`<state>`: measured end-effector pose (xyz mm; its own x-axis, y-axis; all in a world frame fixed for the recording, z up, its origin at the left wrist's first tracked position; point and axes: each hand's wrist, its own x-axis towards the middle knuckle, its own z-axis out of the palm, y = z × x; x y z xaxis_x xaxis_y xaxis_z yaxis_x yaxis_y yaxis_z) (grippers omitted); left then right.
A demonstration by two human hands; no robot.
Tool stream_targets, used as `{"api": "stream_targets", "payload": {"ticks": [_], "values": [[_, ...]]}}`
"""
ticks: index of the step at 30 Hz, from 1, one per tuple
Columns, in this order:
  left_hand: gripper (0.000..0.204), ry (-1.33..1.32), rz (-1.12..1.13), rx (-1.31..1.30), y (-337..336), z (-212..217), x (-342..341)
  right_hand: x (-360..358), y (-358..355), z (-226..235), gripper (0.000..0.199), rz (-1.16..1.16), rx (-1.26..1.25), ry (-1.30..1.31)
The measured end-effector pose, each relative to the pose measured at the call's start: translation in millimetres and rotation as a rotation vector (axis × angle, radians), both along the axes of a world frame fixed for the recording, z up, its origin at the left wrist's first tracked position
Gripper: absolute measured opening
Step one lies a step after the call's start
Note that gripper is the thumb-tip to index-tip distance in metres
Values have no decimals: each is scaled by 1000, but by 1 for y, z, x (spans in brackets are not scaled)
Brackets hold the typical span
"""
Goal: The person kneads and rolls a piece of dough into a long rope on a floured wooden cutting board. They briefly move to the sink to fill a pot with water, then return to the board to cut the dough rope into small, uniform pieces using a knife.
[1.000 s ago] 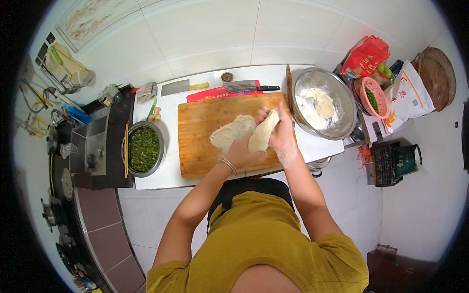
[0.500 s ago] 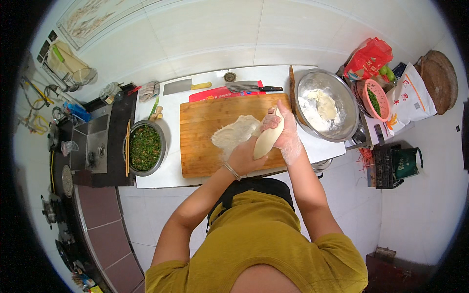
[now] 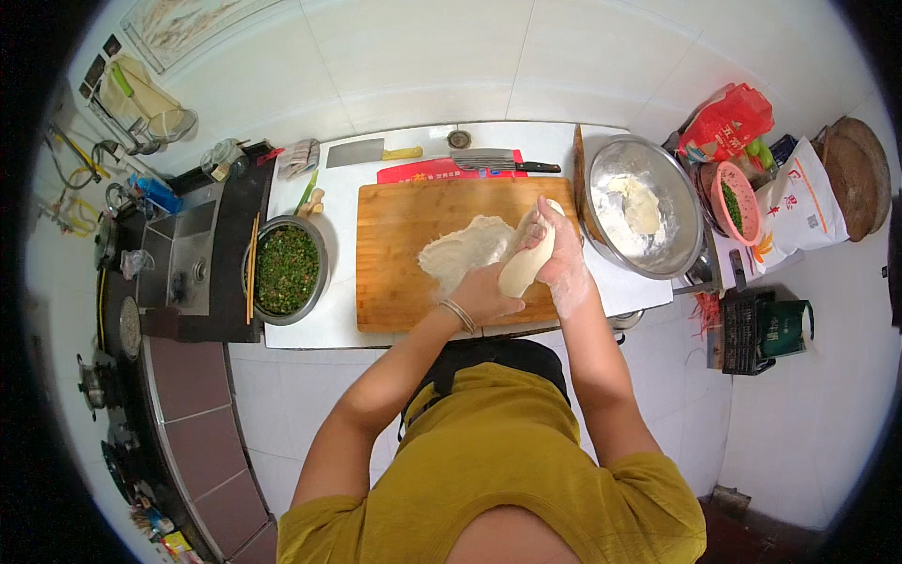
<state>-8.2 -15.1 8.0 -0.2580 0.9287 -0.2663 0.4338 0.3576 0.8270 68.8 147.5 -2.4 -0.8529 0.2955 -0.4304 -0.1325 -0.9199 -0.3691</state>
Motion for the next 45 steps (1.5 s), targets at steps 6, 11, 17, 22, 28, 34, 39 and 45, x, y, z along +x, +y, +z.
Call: {"api": "stream_targets", "payload": {"ticks": [6,11,17,22,28,34,39,45], "values": [[47,121,109,84,20,-7,-4,-14,-41,36,25,-170,147,-194],[51,-25,41,174,14,-22,-8,-9,-24,17,21,-127,182,-156],[37,335,82,62,17,-14,-1,-9,-6,-2,33,-97,-57,-15],[41,322,-81,79,14,-21,-19,-10,-22,49,41,-242,-141,-145],[43,199,-21,83,-4,-17,-7,-1,17,0,30,-26,-184,159],[46,42,102,241,16,-9,-3,3,-43,36,25,-106,291,20],[44,78,-96,57,14,-4,-1,8,-53,15,25,-169,386,-172],[44,217,55,-33,3,-19,28,17,-45,-23,11,-211,57,-70]]}}
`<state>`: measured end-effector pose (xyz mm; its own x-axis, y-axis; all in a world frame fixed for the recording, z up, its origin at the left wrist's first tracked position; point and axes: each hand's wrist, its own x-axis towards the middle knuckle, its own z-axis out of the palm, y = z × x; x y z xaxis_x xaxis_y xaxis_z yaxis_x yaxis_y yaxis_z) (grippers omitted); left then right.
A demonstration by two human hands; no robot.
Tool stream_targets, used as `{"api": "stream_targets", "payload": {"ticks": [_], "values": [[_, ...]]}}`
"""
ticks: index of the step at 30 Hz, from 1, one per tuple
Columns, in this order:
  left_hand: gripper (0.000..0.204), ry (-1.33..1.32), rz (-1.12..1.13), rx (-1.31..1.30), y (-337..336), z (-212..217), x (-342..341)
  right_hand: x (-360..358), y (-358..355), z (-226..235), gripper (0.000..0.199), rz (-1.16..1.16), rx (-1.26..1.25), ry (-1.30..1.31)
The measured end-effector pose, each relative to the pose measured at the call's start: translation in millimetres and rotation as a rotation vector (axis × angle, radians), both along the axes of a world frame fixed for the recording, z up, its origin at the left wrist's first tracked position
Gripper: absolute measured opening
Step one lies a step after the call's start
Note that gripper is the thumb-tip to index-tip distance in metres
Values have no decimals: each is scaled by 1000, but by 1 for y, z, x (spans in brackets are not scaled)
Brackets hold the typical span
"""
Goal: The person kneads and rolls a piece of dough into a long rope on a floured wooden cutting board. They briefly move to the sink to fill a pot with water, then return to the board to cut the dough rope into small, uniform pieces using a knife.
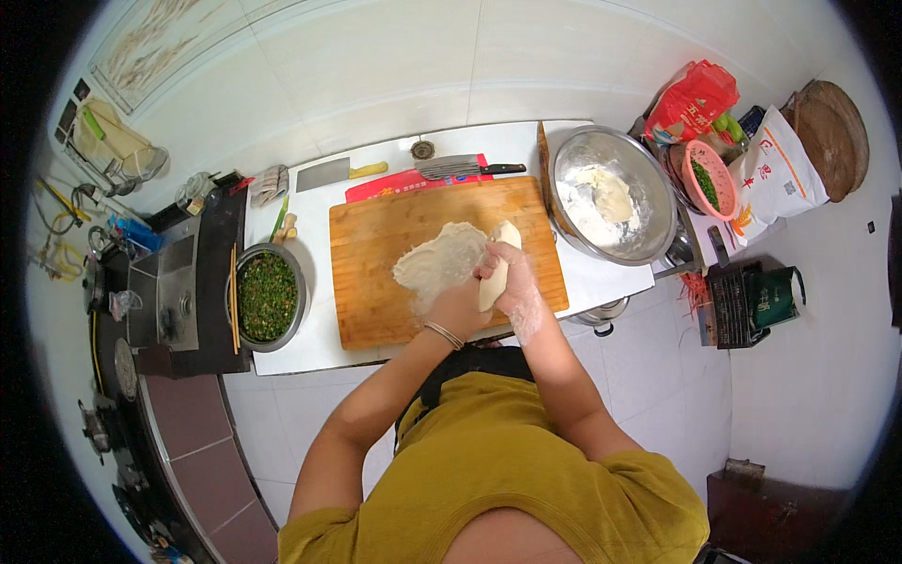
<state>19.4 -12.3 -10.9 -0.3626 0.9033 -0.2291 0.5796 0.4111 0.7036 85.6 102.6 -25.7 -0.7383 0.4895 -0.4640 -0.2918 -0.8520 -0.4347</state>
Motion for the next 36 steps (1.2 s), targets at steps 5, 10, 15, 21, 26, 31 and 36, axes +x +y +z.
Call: {"api": "stream_targets", "payload": {"ticks": [5,10,15,21,26,31,36], "values": [[48,-283,-42,160,-3,-31,-6,13,7,8,9,-36,-226,104],[40,-339,-76,244,-16,-22,-2,20,17,7,13,-66,-374,43],[32,-227,42,319,-8,-27,15,20,-1,41,18,-111,-205,3],[28,-275,-38,105,12,15,16,31,8,44,15,154,96,-44],[28,-697,-10,62,1,8,7,29,34,19,12,112,-208,244],[29,-181,-17,260,10,1,14,25,13,60,27,103,39,54],[33,-816,-113,247,0,25,2,27,25,59,17,95,62,105]]}}
